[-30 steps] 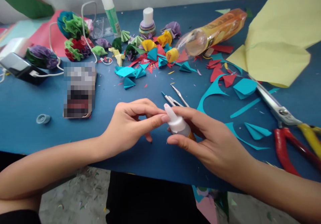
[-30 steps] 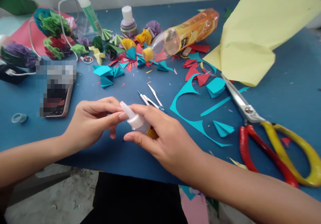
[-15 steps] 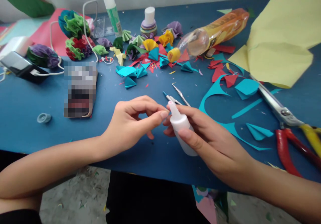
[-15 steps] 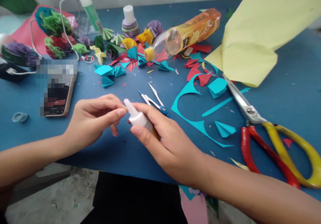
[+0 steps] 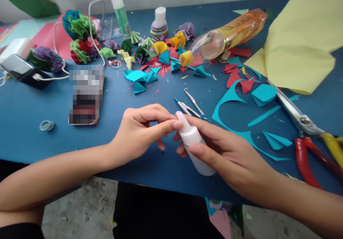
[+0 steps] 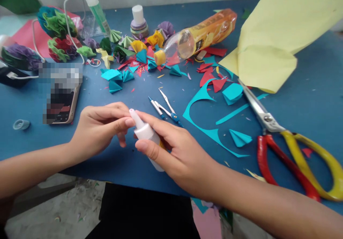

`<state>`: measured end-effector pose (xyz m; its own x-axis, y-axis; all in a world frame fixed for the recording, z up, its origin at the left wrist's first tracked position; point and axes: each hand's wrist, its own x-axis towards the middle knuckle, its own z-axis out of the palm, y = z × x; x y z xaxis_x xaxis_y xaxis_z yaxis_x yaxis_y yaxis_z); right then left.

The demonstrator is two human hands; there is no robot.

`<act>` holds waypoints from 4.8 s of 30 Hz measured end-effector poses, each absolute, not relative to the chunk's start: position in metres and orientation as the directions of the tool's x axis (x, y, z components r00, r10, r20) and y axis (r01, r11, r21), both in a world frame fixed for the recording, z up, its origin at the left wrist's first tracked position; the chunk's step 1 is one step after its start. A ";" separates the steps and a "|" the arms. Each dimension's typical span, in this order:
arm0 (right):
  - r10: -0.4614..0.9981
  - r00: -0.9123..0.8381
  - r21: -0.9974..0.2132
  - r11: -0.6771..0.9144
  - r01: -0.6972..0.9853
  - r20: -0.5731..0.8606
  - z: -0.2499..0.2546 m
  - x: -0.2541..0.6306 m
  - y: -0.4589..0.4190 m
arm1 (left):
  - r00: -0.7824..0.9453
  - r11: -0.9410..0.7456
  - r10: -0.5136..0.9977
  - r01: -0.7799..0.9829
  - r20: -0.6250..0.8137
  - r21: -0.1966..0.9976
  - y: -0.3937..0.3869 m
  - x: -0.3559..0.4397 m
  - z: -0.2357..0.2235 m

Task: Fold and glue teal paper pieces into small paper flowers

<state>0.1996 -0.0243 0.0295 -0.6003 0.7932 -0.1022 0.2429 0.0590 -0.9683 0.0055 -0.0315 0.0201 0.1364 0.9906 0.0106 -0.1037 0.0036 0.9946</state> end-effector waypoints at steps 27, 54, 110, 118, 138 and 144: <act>0.778 -0.624 -0.844 0.382 0.375 0.075 0.021 0.202 -0.021 | 0.110 -0.212 0.972 0.035 0.207 0.977 -0.028 0.009 0.017; 0.700 -0.712 -0.962 0.158 0.221 -0.048 0.025 0.200 -0.021 | 0.072 -0.170 0.982 -0.055 0.174 0.984 -0.028 0.005 0.021; 0.899 -0.363 -0.737 0.416 0.532 0.246 0.018 0.219 0.030 | -0.020 -0.030 0.999 -0.028 0.030 0.999 -0.008 0.000 0.014; 0.909 -0.336 -0.713 0.404 0.573 0.245 0.018 0.223 0.037 | -0.010 -0.088 0.996 -0.024 0.088 0.996 -0.007 -0.002 0.010; 0.871 -0.398 -0.570 0.490 0.660 0.288 0.004 0.229 0.057 | 0.122 -0.222 0.954 0.901 0.273 0.373 0.032 -0.044 0.005; 0.835 -0.422 -0.531 0.550 0.645 0.352 0.012 0.225 0.048 | 0.083 -0.168 0.950 0.948 0.300 0.270 0.038 -0.043 0.004</act>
<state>0.2251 0.0475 0.0122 -0.4224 0.8351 0.3523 0.6446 0.5501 -0.5310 -0.0431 0.0378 0.0045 0.0832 0.9503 0.3002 0.9481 -0.1682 0.2697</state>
